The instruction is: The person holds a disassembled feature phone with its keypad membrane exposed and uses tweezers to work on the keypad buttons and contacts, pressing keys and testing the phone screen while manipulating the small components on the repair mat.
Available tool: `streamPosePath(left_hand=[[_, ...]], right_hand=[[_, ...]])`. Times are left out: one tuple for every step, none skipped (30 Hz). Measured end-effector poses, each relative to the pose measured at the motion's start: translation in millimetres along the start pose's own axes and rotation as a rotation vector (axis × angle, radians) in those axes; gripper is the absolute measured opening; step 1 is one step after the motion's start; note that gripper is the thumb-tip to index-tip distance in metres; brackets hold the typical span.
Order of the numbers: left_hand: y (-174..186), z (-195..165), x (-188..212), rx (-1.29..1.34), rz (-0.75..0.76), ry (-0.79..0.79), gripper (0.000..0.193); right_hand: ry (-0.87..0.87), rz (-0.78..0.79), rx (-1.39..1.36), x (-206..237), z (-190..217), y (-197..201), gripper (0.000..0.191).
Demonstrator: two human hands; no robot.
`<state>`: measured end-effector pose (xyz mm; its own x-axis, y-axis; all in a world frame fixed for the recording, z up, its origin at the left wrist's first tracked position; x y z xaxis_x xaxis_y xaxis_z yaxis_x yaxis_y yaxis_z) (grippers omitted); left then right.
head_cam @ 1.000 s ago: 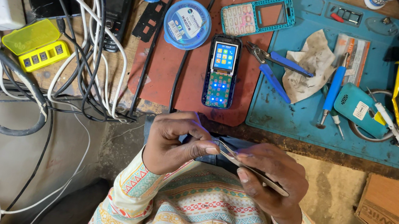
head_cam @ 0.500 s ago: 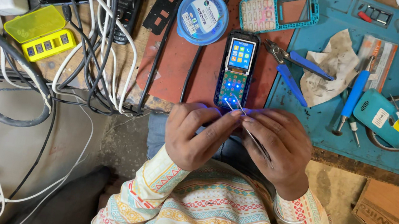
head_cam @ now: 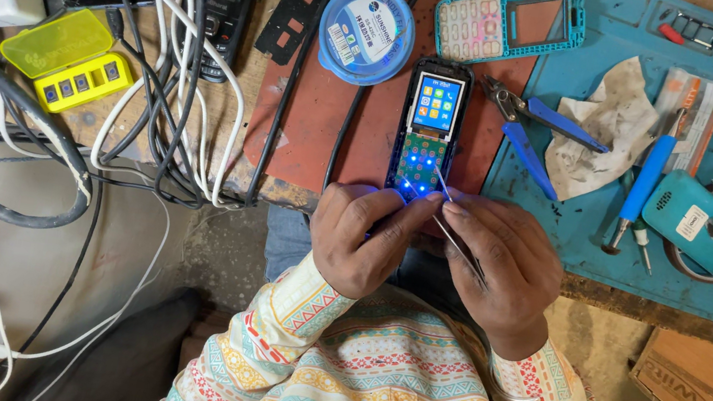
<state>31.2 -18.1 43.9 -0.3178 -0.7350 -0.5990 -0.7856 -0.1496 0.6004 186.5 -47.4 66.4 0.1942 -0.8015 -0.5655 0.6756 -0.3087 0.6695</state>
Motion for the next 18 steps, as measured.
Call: streamPosePath(left_hand=[[-0.7, 0.3, 0.7, -0.009, -0.001, 0.002, 0.047], [-1.0, 0.4, 1.5, -0.017, -0.003, 0.003, 0.047], [-1.0, 0.0, 3.0, -0.024, -0.001, 0.007, 0.047], [-1.5, 0.1, 3.9, -0.025, 0.003, 0.012, 0.046], [-2.1, 0.7, 4.4, -0.027, 0.006, 0.015, 0.045], [-2.0, 0.7, 5.3, -0.029, 0.012, 0.02, 0.045], [-2.2, 0.6, 5.9, -0.031, 0.009, 0.022, 0.044], [-3.0, 1.0, 5.5, -0.033, 0.003, 0.022, 0.044], [-3.3, 1.3, 5.4, -0.036, -0.002, 0.023, 0.044], [-2.9, 1.0, 5.9, -0.031, 0.004, 0.025, 0.044], [-2.6, 1.3, 5.8, -0.027, 0.008, 0.026, 0.045], [-2.5, 1.7, 5.3, -0.022, 0.012, 0.025, 0.045], [-2.6, 1.6, 5.0, -0.025, 0.012, 0.033, 0.045], [-2.7, 1.2, 4.6, -0.027, 0.01, 0.041, 0.044], [-3.2, 1.3, 3.6, -0.029, 0.007, 0.047, 0.044], [-3.7, 1.5, 2.5, -0.031, 0.005, 0.047, 0.043], [-4.1, 1.5, 1.7, -0.033, 0.004, 0.049, 0.043], [-4.0, 1.1, 1.2, -0.034, 0.004, 0.051, 0.042]], right_hand=[[-0.018, -0.014, -0.002, -0.5, -0.8, -0.1, 0.033], [-0.017, -0.016, -0.006, -1.3, -0.7, -0.7, 0.032], [-0.019, -0.015, -0.011, -1.3, -0.2, -0.8, 0.032], [-0.02, -0.016, -0.014, -1.6, -0.4, -0.7, 0.032], [-0.018, -0.007, -0.015, -2.1, -1.1, -0.9, 0.032], [-0.018, 0.004, -0.016, -2.1, -0.9, -0.8, 0.032], [-0.018, 0.015, -0.018, -2.0, -0.7, -1.1, 0.032], [-0.013, 0.016, -0.013, -2.3, -0.9, -1.4, 0.032], [-0.009, 0.019, -0.01, -2.5, -0.9, -1.9, 0.032], [-0.006, 0.023, -0.009, -2.2, -0.1, -2.0, 0.032], [-0.004, 0.026, -0.003, -2.3, -0.1, -2.3, 0.032], [-0.001, 0.028, 0.003, -2.5, -0.3, -2.6, 0.032], [0.0, 0.03, 0.01, -2.2, -0.1, -2.6, 0.033], [-0.013, 0.032, 0.013, -1.8, -0.2, -2.7, 0.033], [-0.024, 0.032, 0.018, -1.7, -0.5, -3.3, 0.033], [-0.035, 0.032, 0.022, -1.6, -1.0, -3.6, 0.034], [-0.038, 0.031, 0.022, -1.6, -1.3, -3.5, 0.033], [-0.042, 0.03, 0.023, -1.4, -1.2, -3.5, 0.033]])
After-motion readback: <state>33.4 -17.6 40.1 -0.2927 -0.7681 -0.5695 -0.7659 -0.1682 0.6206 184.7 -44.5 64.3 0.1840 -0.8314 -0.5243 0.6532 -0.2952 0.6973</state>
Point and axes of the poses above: each hand's wrist, its own x-axis away from the middle knuckle, its own y-axis out of the back of the hand, z = x × y, the point moved 6 cm from there along -x, towards the middle knuckle, and after that the axes turned 6 degrees about y, right-handed, at the moved point
